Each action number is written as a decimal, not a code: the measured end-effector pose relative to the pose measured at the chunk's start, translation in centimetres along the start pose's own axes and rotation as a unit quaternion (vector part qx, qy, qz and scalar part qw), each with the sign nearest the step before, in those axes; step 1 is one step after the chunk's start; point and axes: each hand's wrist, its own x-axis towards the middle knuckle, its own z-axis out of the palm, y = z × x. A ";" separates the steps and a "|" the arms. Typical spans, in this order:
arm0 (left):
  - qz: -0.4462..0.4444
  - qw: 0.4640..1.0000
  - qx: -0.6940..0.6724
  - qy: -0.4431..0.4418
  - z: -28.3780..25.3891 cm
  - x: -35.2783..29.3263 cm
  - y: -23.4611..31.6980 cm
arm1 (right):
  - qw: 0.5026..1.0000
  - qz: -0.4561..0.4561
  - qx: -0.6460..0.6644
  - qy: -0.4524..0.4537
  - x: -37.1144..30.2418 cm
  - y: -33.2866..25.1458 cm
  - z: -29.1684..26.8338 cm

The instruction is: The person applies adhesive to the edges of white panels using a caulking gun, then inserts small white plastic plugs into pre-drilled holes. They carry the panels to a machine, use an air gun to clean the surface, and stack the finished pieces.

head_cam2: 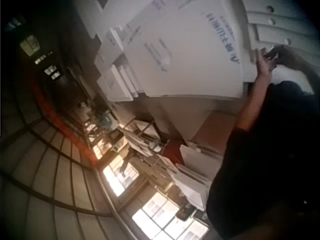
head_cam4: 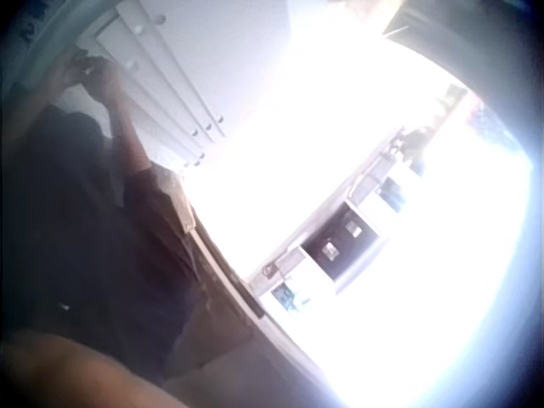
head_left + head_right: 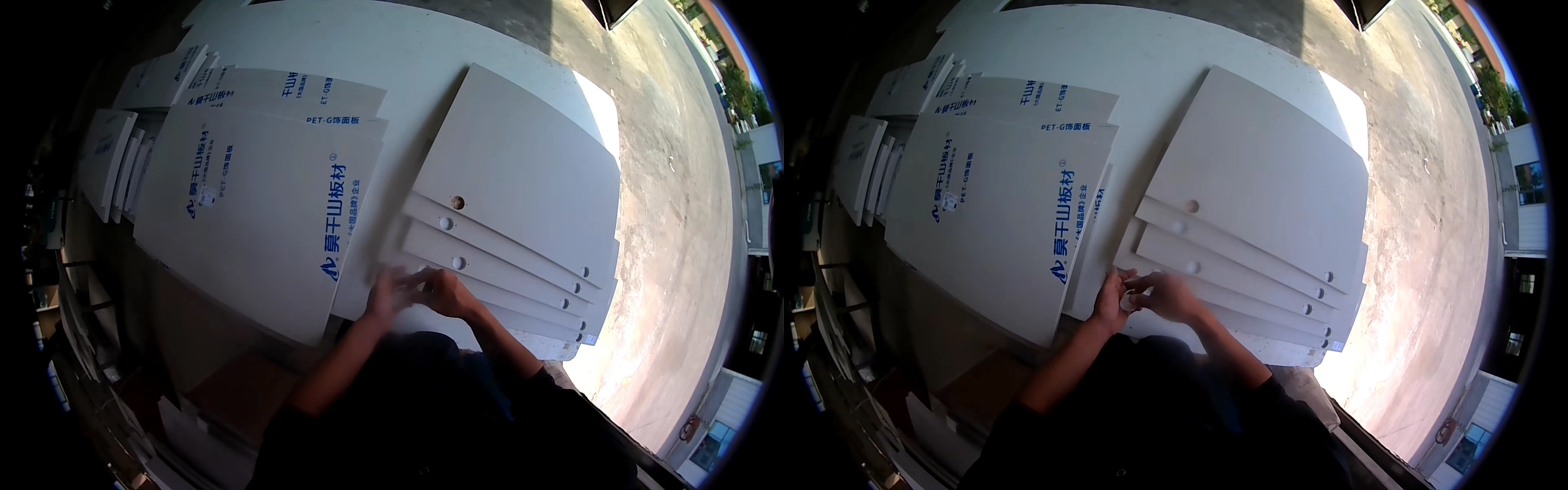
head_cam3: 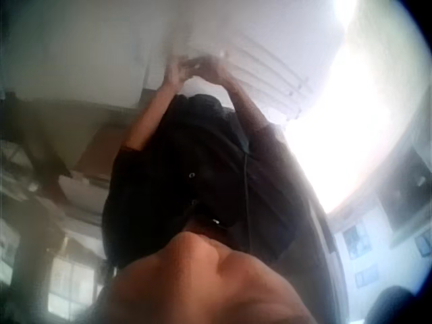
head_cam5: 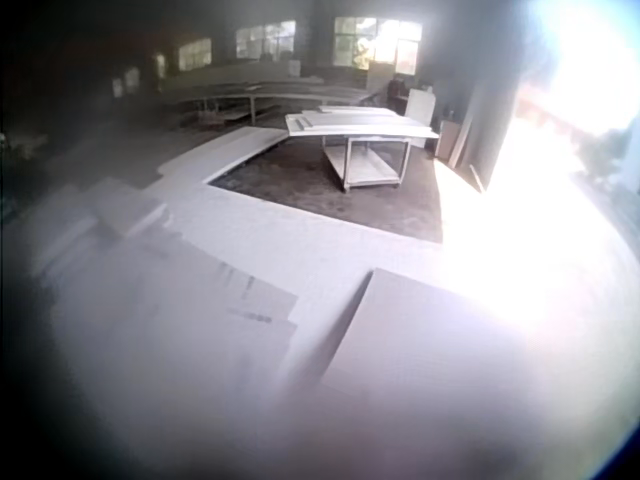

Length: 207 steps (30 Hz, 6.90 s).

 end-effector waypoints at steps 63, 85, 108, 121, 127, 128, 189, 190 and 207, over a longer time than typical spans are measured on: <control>0.299 0.570 0.749 0.158 7.9 24.1 7.9 | 0.718 0.420 -0.028 0.554 -22.6 37.2 -27.3; 0.244 0.617 0.729 0.167 3.7 21.1 8.5 | 0.785 0.444 0.076 0.425 -27.2 36.9 -25.7; -0.019 0.870 0.487 0.075 1.1 12.7 5.4 | 0.828 0.304 0.277 0.381 -31.1 41.8 -22.4; 0.159 0.660 0.718 0.151 -3.8 11.4 3.5 | 0.809 0.428 0.138 0.379 -30.6 40.0 -21.6; -0.019 0.730 0.677 0.095 -1.1 13.9 3.6 | 0.800 0.541 0.058 0.252 -31.9 37.2 -24.2; 0.053 0.700 0.709 0.064 -3.2 14.3 3.9 | 0.806 0.536 0.060 0.245 -31.3 37.9 -24.4; -0.174 0.452 0.857 -0.174 47.8 35.6 -4.5 | 0.401 0.129 0.753 0.505 -25.6 34.8 2.9; -0.179 0.451 0.857 -0.175 47.0 35.8 -4.7 | 0.374 0.091 0.774 0.503 -25.7 34.4 3.4; -0.192 0.474 0.840 -0.182 44.8 28.6 -11.2 | 0.225 -0.082 0.890 0.388 -28.3 34.7 10.8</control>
